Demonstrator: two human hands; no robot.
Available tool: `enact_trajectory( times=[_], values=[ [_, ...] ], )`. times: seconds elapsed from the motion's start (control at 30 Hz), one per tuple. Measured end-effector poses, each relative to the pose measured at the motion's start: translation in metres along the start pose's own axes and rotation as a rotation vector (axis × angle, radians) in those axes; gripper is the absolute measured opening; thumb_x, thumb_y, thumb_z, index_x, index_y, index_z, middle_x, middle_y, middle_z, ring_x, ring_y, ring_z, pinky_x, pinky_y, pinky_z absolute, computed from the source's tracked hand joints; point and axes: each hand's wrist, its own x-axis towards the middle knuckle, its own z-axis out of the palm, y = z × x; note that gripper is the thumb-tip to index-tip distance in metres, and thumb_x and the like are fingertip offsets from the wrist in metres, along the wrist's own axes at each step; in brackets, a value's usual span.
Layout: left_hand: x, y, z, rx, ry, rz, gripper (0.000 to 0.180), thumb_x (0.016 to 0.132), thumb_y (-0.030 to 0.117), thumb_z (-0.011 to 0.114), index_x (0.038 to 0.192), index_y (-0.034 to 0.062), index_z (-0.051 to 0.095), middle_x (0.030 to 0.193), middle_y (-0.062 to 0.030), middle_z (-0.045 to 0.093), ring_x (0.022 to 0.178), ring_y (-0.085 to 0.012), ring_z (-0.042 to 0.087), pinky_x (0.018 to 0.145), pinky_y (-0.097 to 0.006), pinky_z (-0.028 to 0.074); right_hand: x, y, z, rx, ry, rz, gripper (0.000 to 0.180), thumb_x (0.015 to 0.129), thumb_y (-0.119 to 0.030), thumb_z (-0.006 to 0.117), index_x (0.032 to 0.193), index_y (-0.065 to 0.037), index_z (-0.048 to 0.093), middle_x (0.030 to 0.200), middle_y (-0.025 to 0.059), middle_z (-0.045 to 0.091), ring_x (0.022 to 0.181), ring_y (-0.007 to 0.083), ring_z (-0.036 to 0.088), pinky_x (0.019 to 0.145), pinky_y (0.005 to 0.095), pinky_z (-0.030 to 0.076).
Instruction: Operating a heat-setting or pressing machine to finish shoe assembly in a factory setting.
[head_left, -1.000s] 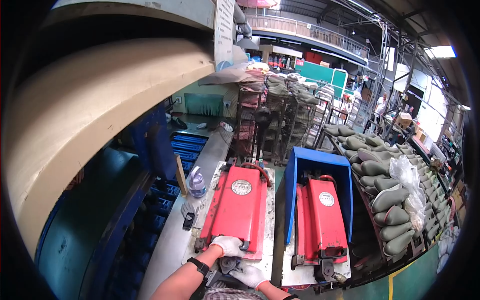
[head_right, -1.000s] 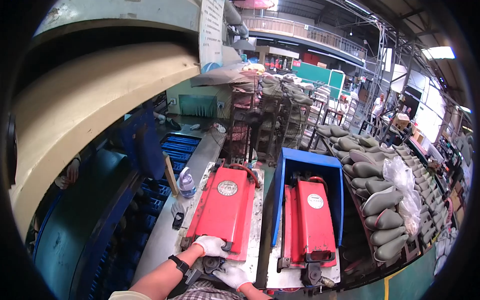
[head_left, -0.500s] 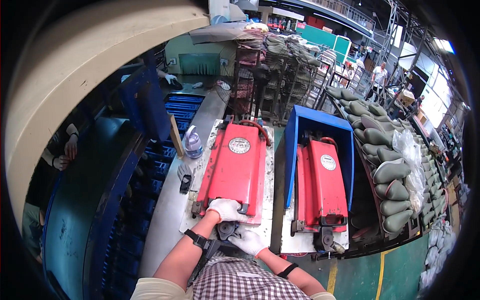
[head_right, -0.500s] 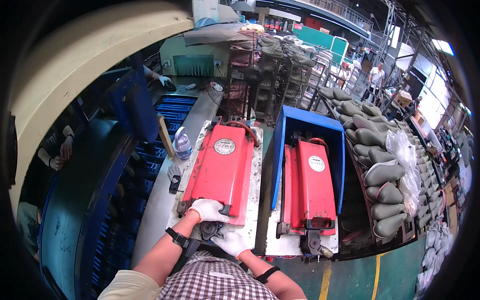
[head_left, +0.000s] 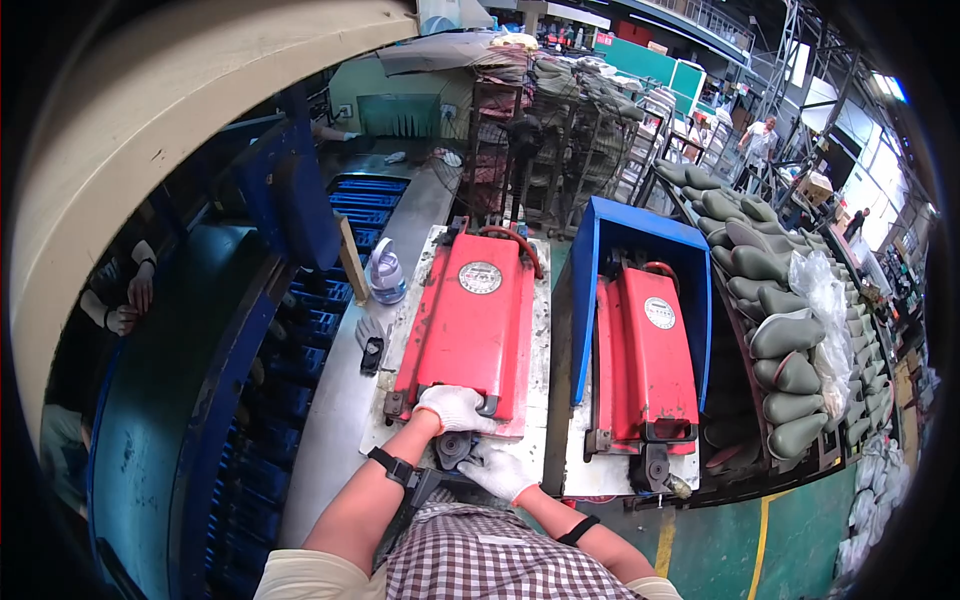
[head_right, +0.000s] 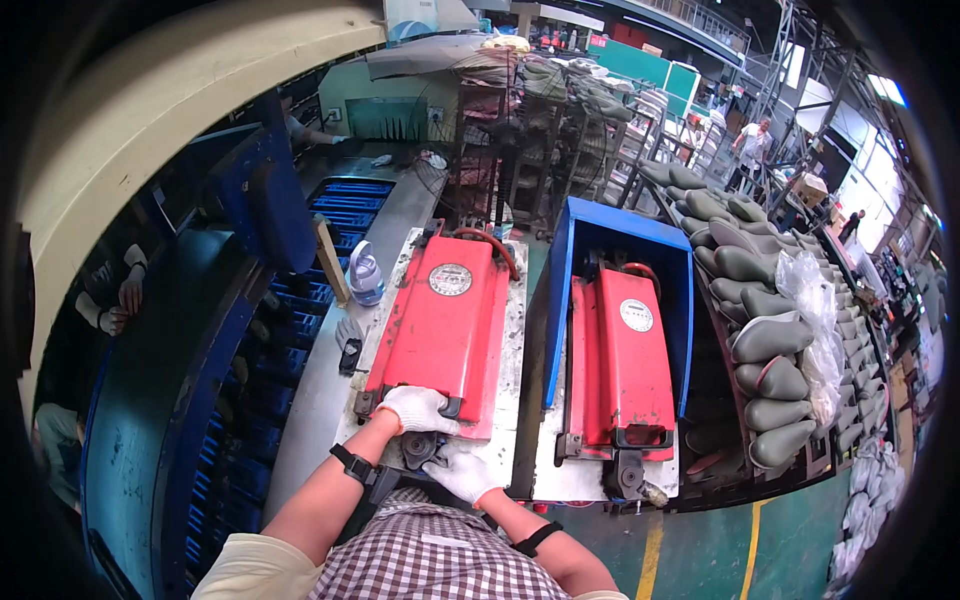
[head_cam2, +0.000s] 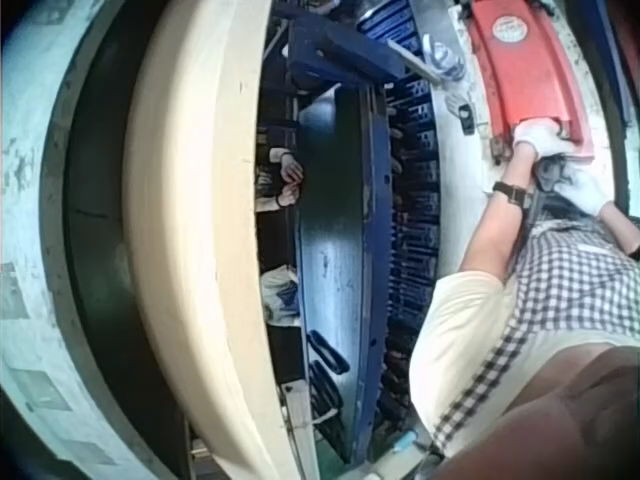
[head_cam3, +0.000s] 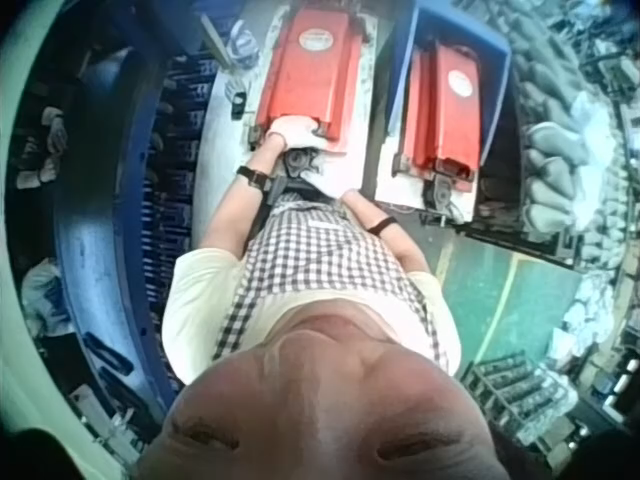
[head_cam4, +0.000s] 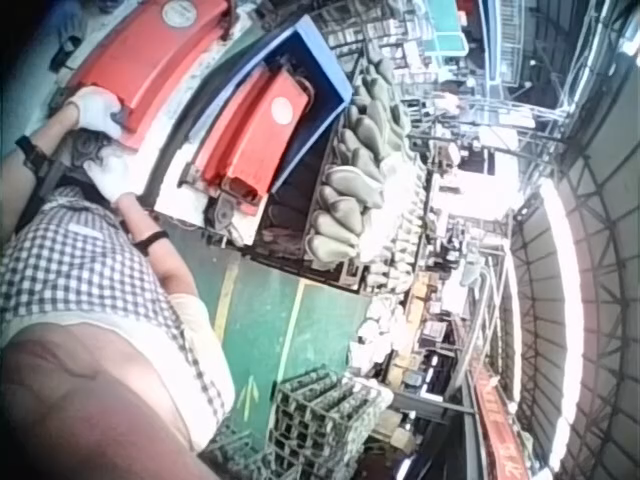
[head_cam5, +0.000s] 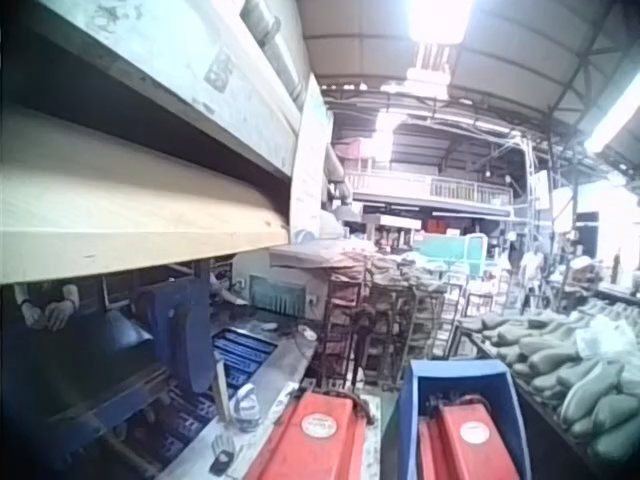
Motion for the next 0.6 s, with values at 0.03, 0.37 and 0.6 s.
enact_trajectory(
  times=[0.03, 0.37, 0.6],
  values=[
    [0.0, -0.0012, 0.0013, -0.003, 0.015, 0.006, 0.077, 0.075, 0.078, 0.065, 0.108, 0.0104, 0.079, 0.109, -0.0173, 0.077, 0.101, -0.0351, 0.074, 0.091, -0.047, 0.056, -0.0004, -0.0008, -0.0008, -0.008, 0.0, 0.0, 0.05, 0.092, -0.051, 0.07, 0.115, -0.005, 0.072, 0.102, 0.0227, 0.075, 0.1, 0.0384, 0.072, 0.089, 0.0443, 0.055],
    [0.0029, -0.0035, 0.0018, -0.019, 0.002, 0.005, 0.076, 0.075, 0.078, 0.065, 0.107, 0.0102, 0.078, 0.107, -0.017, 0.077, 0.1, -0.0352, 0.074, 0.09, -0.048, 0.056, -0.0048, -0.0075, -0.0072, 0.04, -0.014, -0.011, 0.05, 0.094, -0.049, 0.069, 0.117, -0.005, 0.071, 0.1, 0.0227, 0.075, 0.097, 0.0381, 0.073, 0.087, 0.0436, 0.056],
    [0.0027, -0.0035, 0.0016, -0.02, 0.002, 0.009, 0.076, 0.075, 0.079, 0.065, 0.108, 0.0107, 0.078, 0.108, -0.0177, 0.077, 0.101, -0.0355, 0.074, 0.091, -0.049, 0.056, -0.0013, -0.0003, -0.0014, 0.054, -0.015, -0.012, 0.048, 0.094, -0.047, 0.069, 0.117, -0.005, 0.072, 0.1, 0.022, 0.075, 0.096, 0.0365, 0.074, 0.087, 0.0427, 0.056]
  ],
)
